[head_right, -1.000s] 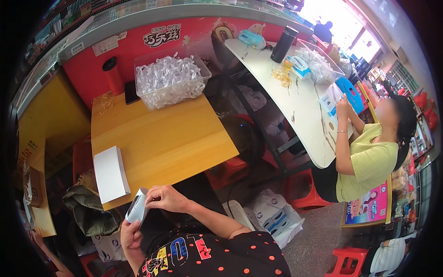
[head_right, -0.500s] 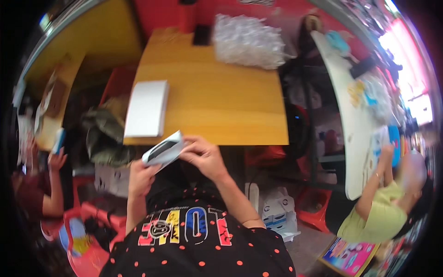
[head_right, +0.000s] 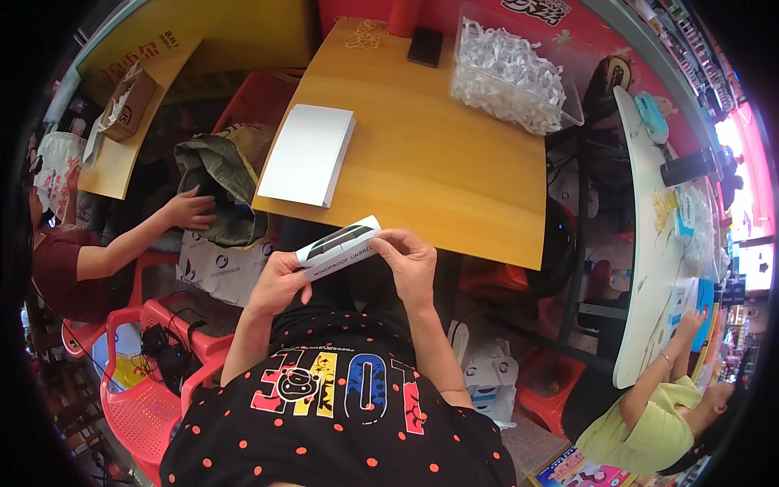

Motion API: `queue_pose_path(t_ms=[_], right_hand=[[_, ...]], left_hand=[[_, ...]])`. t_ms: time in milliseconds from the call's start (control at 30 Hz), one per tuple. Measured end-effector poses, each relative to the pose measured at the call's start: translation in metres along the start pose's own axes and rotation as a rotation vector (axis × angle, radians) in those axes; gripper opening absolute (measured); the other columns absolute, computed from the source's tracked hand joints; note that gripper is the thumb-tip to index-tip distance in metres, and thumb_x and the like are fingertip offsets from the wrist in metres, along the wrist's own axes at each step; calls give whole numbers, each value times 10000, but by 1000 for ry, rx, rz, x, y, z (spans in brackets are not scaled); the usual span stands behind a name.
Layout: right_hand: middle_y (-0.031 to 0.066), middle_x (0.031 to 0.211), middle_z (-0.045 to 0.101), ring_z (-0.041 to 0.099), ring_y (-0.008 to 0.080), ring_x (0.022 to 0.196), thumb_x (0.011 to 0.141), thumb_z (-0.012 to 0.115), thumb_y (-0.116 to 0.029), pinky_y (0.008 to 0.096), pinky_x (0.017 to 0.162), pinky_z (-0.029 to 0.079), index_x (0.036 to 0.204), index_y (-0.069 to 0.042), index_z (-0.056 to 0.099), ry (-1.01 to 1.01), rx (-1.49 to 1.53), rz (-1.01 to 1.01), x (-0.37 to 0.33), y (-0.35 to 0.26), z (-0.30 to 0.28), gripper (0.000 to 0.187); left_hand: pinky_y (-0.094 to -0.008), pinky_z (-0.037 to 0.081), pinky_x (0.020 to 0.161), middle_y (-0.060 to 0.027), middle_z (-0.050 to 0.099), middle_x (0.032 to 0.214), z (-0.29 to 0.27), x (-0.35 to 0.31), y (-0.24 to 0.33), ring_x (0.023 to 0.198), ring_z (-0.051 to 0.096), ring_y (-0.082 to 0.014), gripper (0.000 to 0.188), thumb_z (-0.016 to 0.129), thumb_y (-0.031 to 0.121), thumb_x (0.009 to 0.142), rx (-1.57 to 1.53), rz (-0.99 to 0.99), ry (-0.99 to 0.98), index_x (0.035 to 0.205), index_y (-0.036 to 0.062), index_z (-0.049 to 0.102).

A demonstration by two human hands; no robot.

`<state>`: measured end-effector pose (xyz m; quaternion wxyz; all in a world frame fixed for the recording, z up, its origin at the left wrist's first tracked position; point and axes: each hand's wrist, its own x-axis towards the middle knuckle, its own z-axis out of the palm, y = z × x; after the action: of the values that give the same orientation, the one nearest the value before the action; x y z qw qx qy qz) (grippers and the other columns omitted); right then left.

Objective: Manually applying brand labels or packaging components to small products on a workbench.

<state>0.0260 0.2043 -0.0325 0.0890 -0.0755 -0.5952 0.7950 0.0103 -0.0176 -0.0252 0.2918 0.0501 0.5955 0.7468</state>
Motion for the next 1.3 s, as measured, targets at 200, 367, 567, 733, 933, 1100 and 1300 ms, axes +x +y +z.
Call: queue_pose_path(t_ms=[200,367,567,733,933,1100,1300], right_hand=[[67,822,683,630,101,748,810,706,-11,209,713,503,900,19,675,-30,15,71,3,5,-2,100],[74,813,675,631,109,726,787,705,35,219,706,509,879,30,652,-36,92,214,5,3,1,106],[66,798,673,623,103,712,789,708,12,218,697,504,861,26,652,-108,109,239,5,12,-10,92],[68,790,676,621,107,713,798,713,-16,223,707,495,853,22,663,-123,105,239,5,14,-11,84],[65,789,676,620,108,713,790,722,-19,227,709,495,844,18,665,-101,96,236,6,20,-12,86],[70,791,678,622,111,713,790,720,-13,233,708,497,847,24,666,-109,96,242,7,19,-11,87],[73,784,677,621,111,706,791,721,-12,236,696,499,843,35,663,-103,75,250,9,21,-11,91]], left_hand=[[-204,503,502,-65,674,952,-3,-4,2,667,596,-82,251,542,-43,869,-5,4,-5,1082,-10,669],[-265,575,720,-96,660,1044,2,-7,5,910,639,-155,260,531,-46,875,-79,-3,13,1099,-12,659],[-328,539,881,-123,644,1091,0,-9,0,1015,619,-196,271,519,-49,880,-50,12,-17,1123,-33,638],[-321,507,913,-129,632,1115,-3,-9,-6,1022,607,-181,261,545,-13,872,-235,-34,21,1112,-59,636],[-349,510,918,-131,653,1070,1,-8,-6,952,635,-192,260,600,1,844,-107,14,87,1093,-66,638],[-279,547,800,-88,668,1005,5,-3,-16,886,624,-126,226,620,59,881,-86,55,178,1077,-49,653],[-285,580,745,-113,656,1031,10,-2,-14,908,632,-142,233,598,76,905,-230,-12,217,1094,-55,633]])
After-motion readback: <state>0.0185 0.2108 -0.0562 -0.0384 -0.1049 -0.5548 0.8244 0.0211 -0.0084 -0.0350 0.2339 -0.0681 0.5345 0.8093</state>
